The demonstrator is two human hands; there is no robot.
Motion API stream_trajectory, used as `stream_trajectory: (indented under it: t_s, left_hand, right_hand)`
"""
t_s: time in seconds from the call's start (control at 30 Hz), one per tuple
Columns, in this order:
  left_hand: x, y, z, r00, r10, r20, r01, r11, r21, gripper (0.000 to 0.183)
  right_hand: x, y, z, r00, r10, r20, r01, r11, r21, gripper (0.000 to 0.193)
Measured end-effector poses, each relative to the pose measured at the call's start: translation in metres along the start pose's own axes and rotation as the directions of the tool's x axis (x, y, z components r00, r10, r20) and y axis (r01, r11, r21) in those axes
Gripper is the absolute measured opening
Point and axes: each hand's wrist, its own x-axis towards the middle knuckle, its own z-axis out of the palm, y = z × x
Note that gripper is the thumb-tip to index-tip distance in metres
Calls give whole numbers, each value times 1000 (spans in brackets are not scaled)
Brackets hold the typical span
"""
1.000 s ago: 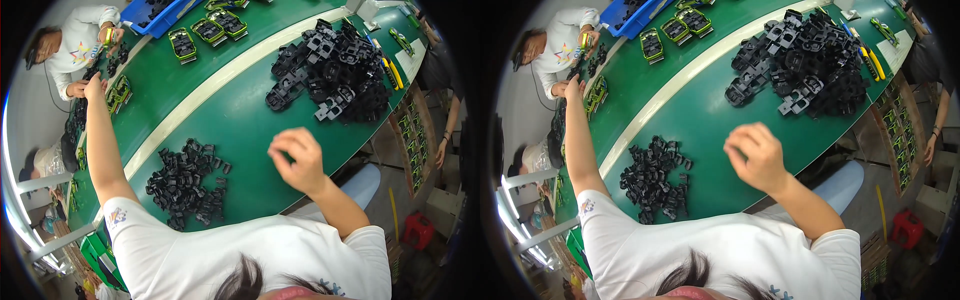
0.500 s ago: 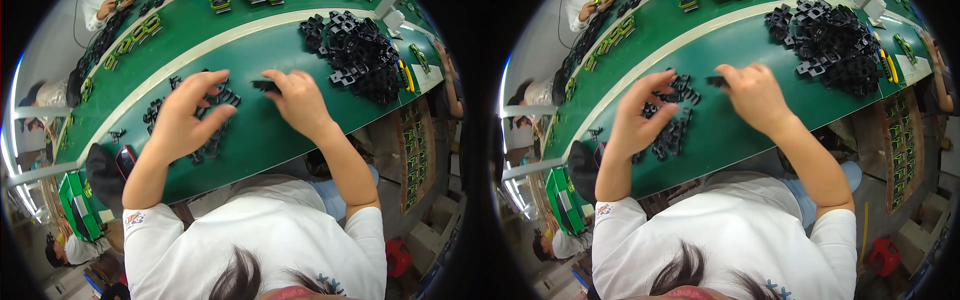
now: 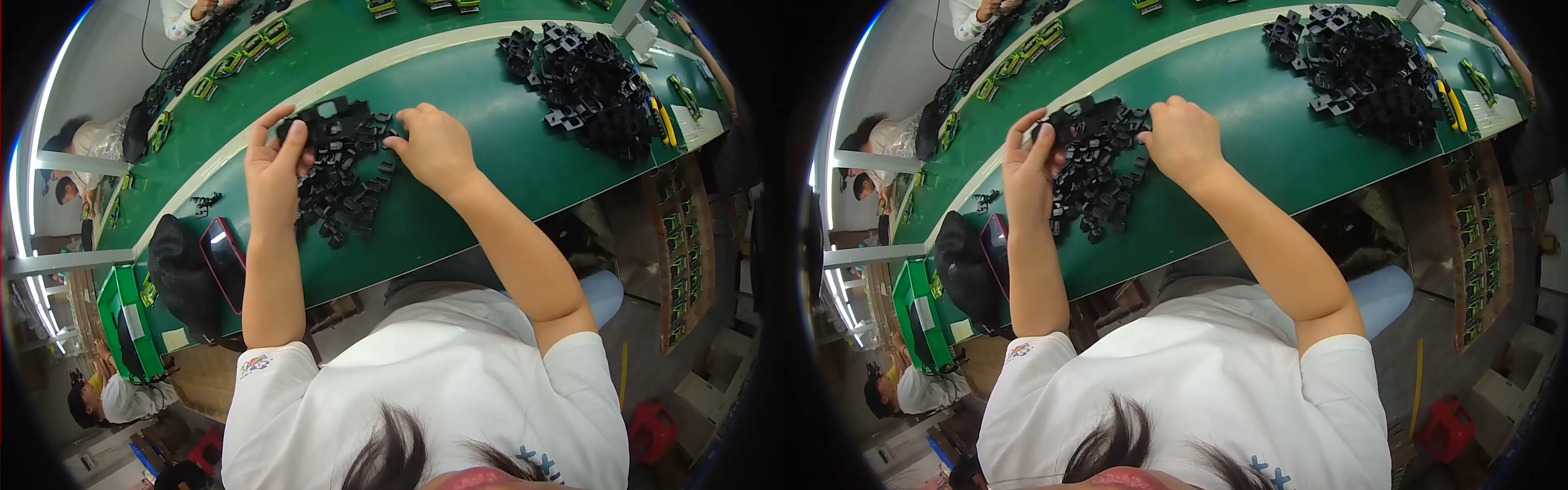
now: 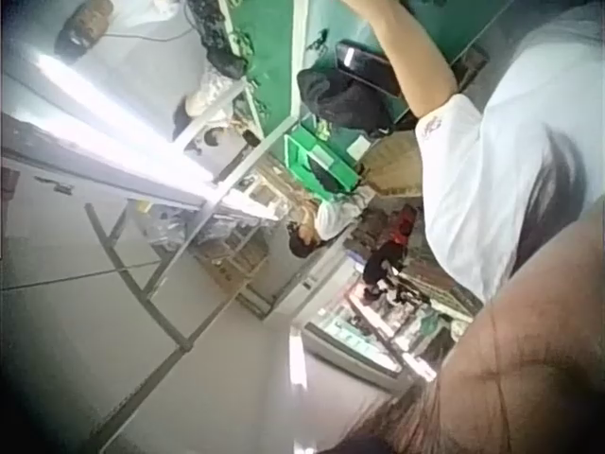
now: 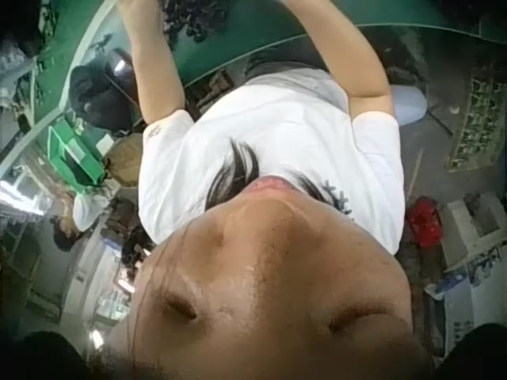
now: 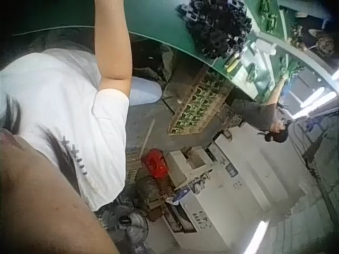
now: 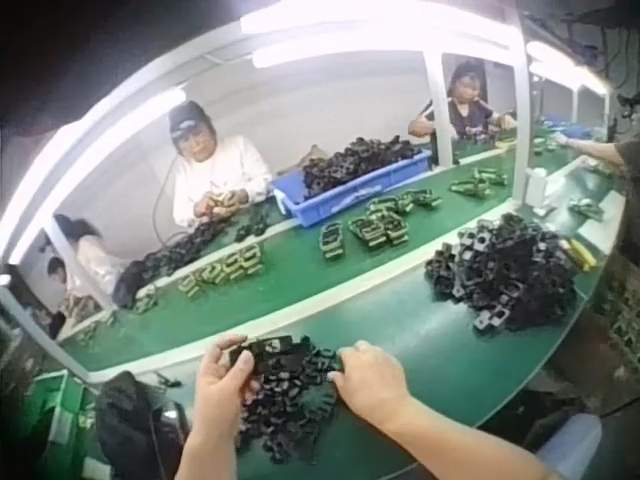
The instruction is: The person assembles toy car chassis by hand, picking up plastic parts from piles on the workbench, snapping the pieces together, and passing the assembled units along the assembly line.
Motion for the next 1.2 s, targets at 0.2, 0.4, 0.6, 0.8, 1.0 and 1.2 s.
stream_trajectory:
  t_s: [0.2,0.4,0.6,0.8,1.0,1.2]
  left_hand:
    - [-10,-10,18,969,-176,172,189,980,-62,29]
    - [-30,-16,35,895,-289,340,313,950,-16,30]
    - [-35,-13,41,858,-313,406,329,944,33,29]
    - [-36,-16,40,853,-308,421,327,945,27,29]
    - [-40,-19,43,878,-267,396,332,937,-106,31]
    - [-45,-20,47,899,-218,381,262,963,-67,32]
  right_hand:
    - [-16,28,-37,967,32,-251,68,923,379,23]
    - [-38,9,-68,925,-180,-334,323,835,446,14]
    - [-46,24,-50,772,-491,-404,600,773,205,16]
    - [-50,29,-44,725,-586,-363,679,695,235,17]
    - [-59,29,-48,892,-402,-207,447,713,540,21]
    - [-66,22,-48,959,130,253,-284,357,890,39]
